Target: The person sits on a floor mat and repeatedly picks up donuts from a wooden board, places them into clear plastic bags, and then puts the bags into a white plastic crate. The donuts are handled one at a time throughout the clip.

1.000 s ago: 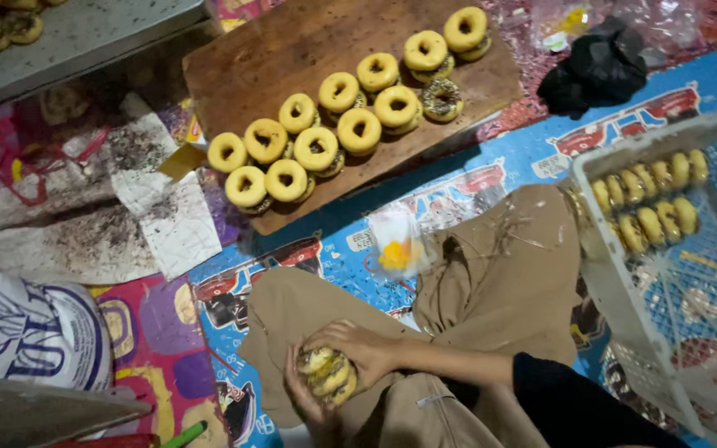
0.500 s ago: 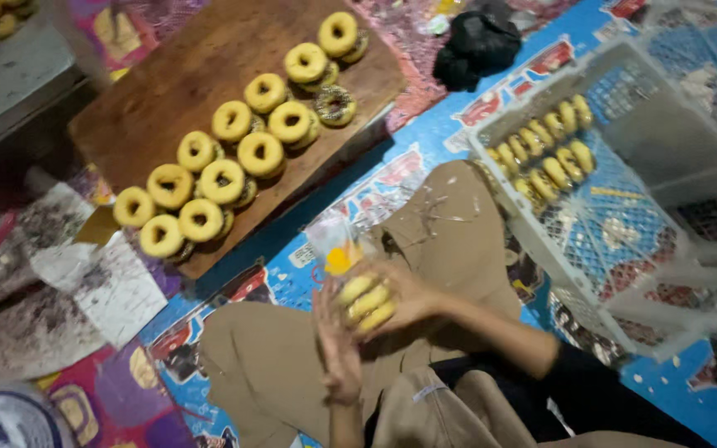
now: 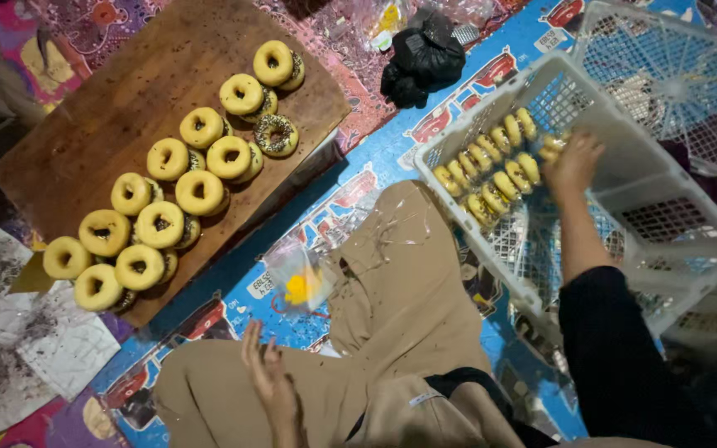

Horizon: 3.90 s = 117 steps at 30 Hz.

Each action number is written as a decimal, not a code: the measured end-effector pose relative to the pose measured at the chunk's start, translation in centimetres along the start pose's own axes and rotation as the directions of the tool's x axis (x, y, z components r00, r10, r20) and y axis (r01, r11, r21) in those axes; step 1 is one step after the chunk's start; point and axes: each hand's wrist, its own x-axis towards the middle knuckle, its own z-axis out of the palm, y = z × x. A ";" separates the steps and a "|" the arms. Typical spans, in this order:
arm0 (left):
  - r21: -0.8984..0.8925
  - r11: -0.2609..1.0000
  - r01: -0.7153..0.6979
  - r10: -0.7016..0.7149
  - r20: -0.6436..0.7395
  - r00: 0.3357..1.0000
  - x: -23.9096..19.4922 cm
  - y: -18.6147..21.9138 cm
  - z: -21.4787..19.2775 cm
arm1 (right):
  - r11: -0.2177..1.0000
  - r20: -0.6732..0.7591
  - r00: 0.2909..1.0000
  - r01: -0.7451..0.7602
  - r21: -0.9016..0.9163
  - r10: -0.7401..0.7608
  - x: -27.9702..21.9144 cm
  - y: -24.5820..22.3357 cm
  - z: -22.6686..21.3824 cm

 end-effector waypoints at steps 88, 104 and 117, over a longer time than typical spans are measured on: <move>-0.846 -0.459 -0.273 -0.608 0.074 0.791 15.2 -10.8 0.2 | 0.153 -0.027 0.828 0.136 0.979 -0.561 -14.7 -44.8 -11.4; -0.929 -0.364 -0.070 0.032 -0.087 0.996 8.8 1.4 2.8 | 0.209 0.099 0.540 0.146 0.967 -0.836 -25.4 -44.8 -21.5; -0.991 -0.107 0.078 -0.023 0.081 0.996 5.5 -0.4 3.3 | -0.159 -0.086 0.718 -0.034 0.987 -0.691 -27.4 -42.4 -22.8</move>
